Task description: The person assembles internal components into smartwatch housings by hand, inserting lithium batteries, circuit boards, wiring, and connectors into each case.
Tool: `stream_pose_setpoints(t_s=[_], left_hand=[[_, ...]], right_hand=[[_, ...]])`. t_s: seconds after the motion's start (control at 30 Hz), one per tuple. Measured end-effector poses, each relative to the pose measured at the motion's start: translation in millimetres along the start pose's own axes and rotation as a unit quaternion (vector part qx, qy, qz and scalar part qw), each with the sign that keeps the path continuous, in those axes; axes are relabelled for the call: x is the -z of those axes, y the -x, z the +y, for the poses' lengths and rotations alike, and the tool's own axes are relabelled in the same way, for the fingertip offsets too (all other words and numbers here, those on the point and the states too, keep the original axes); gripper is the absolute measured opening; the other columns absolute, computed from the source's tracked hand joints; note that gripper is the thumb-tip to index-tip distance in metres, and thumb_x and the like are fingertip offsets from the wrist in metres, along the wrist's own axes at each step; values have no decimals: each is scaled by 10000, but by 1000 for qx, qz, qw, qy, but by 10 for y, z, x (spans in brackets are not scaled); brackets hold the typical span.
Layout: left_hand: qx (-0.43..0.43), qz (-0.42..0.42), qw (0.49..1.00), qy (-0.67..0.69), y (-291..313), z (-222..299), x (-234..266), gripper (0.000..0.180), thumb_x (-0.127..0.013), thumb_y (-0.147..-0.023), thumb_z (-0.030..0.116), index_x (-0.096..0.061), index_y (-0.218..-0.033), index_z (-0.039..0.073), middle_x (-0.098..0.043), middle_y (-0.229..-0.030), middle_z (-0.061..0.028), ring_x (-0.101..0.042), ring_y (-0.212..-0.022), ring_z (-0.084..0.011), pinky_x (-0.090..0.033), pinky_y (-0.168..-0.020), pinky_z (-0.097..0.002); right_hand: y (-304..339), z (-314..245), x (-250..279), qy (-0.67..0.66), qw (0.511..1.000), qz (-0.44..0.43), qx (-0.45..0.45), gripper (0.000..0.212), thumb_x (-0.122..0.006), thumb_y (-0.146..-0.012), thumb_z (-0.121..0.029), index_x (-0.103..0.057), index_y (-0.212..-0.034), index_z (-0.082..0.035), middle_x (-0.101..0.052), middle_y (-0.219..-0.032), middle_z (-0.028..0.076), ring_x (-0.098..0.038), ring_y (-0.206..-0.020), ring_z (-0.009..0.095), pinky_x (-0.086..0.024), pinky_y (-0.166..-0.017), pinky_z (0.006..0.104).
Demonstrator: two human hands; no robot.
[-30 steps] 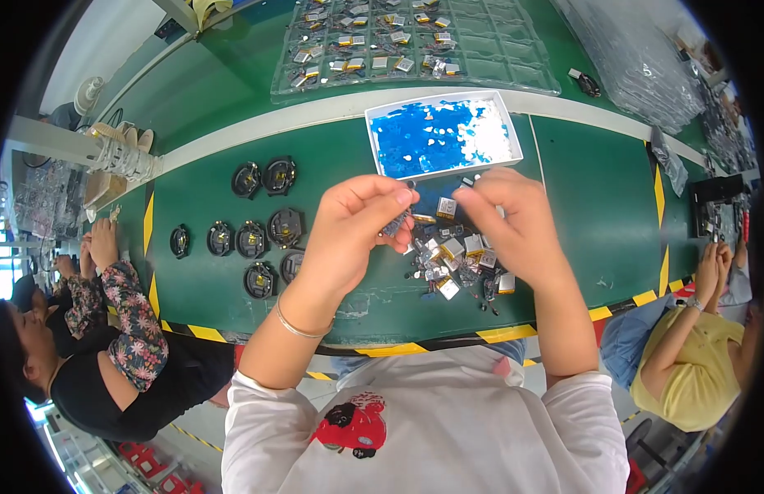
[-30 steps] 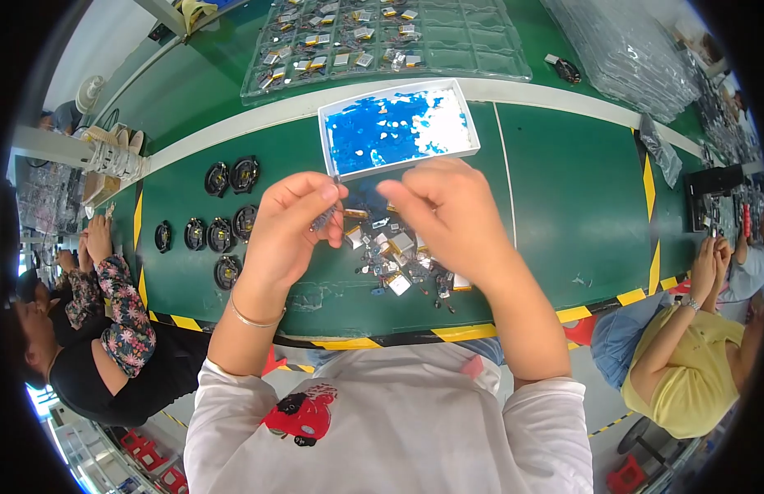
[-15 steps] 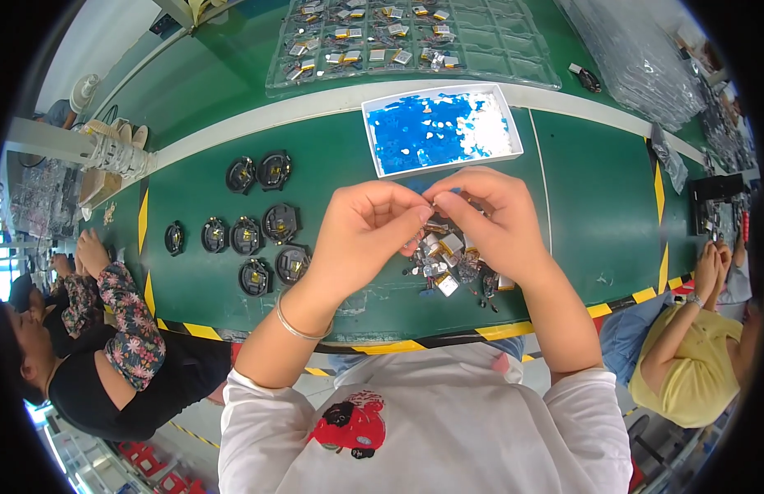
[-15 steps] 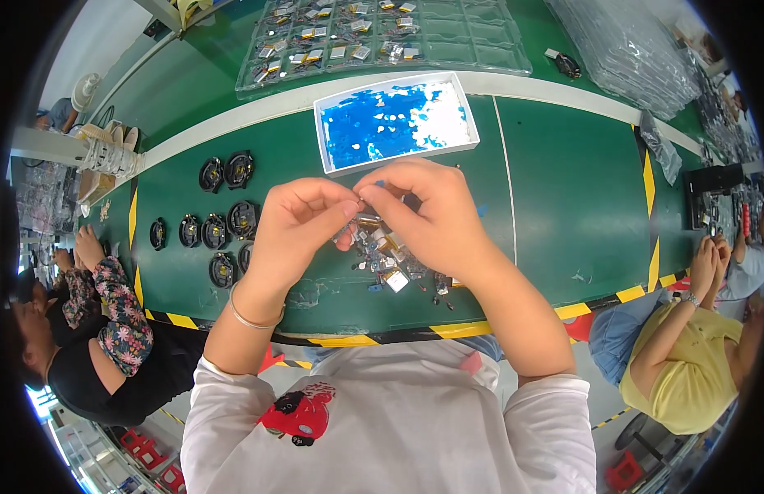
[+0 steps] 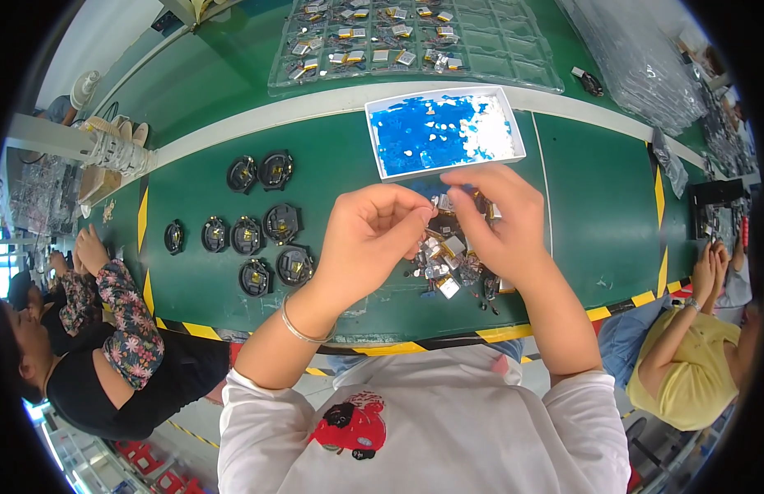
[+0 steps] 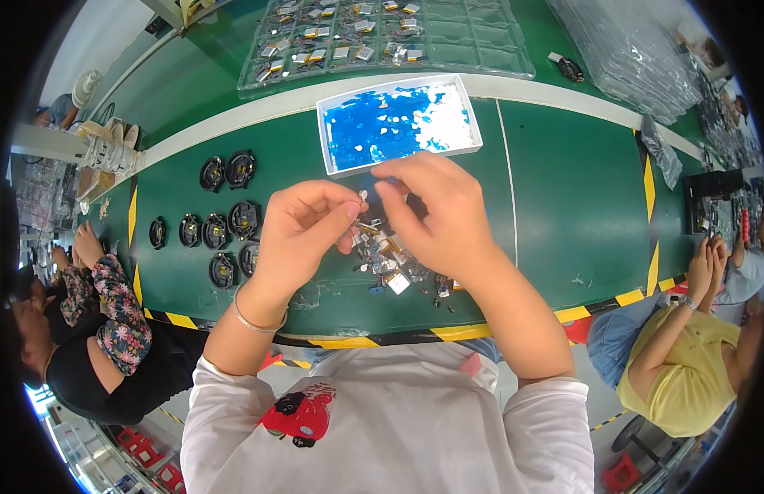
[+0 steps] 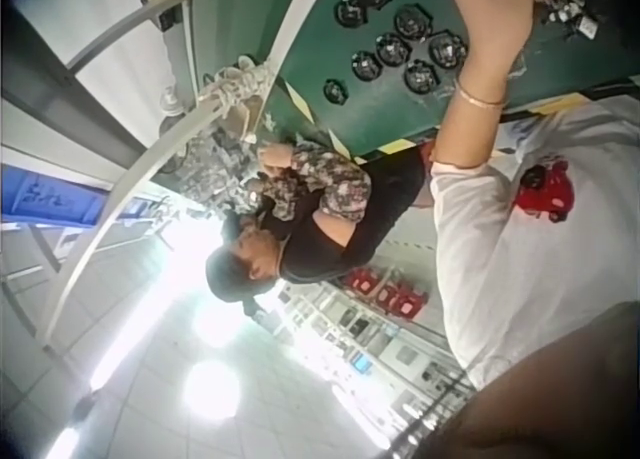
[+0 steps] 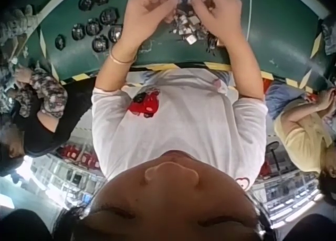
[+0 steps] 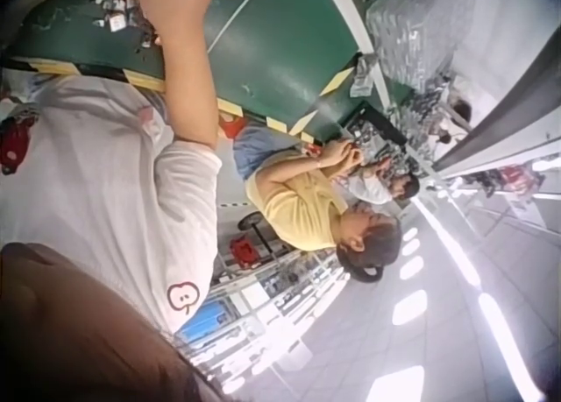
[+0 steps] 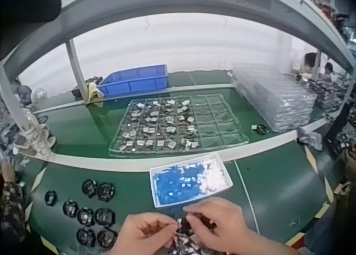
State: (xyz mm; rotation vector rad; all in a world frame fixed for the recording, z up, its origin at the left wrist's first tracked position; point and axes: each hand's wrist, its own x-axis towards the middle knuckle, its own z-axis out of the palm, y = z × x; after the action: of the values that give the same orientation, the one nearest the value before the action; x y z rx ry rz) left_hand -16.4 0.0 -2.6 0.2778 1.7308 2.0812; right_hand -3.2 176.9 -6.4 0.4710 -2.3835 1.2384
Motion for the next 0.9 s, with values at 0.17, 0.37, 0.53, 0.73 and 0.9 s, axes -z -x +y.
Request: stream_pose_setpoints(t_s=[0.17,0.37,0.53,0.73,0.9], left_hand=[[13,-2,1000,2,-10,-3,-15,69,-583,-848,16,-606,-878,-41,-615,-737,-18,-543,-590,-31,-433,-519,-167],[-1,0,999,-40,7,-2,-35,57,-592,-847,22,-604,-858,-32,-606,-720,-4,-539,-596,-17,-422,-514,-160],[27,-3,999,-34,-14,5,10,56,-591,-853,36,-609,-858,-16,-610,-719,-9,-526,-568,-30,-414,-491,-169],[18,8,999,-31,-26,25,22,61,-588,-856,41,-617,-874,-10,-616,-733,-24,-520,-550,-46,-421,-477,-181],[-25,46,998,-28,-69,128,150,80,-585,-859,62,-620,-867,-10,-608,-700,-23,-520,-533,-49,-425,-472,-183]], right_hand=[[16,-67,-21,16,998,12,67,161,-656,-671,41,-627,-814,-30,-622,-760,92,-610,-677,199,-490,-596,275],[18,5,-7,38,999,18,27,173,-658,-661,41,-618,-811,-36,-609,-765,80,-593,-683,231,-487,-625,297],[-179,323,248,260,964,51,-4,250,-616,-709,-22,-630,-959,-12,-586,-879,104,-541,-882,278,-431,-806,348],[-163,296,310,226,973,-5,-38,289,-537,-717,-3,-637,-988,8,-561,-892,131,-520,-898,284,-411,-814,368],[-44,17,40,179,977,-110,33,215,-534,-692,18,-642,-876,1,-566,-766,113,-549,-769,290,-439,-749,380]])
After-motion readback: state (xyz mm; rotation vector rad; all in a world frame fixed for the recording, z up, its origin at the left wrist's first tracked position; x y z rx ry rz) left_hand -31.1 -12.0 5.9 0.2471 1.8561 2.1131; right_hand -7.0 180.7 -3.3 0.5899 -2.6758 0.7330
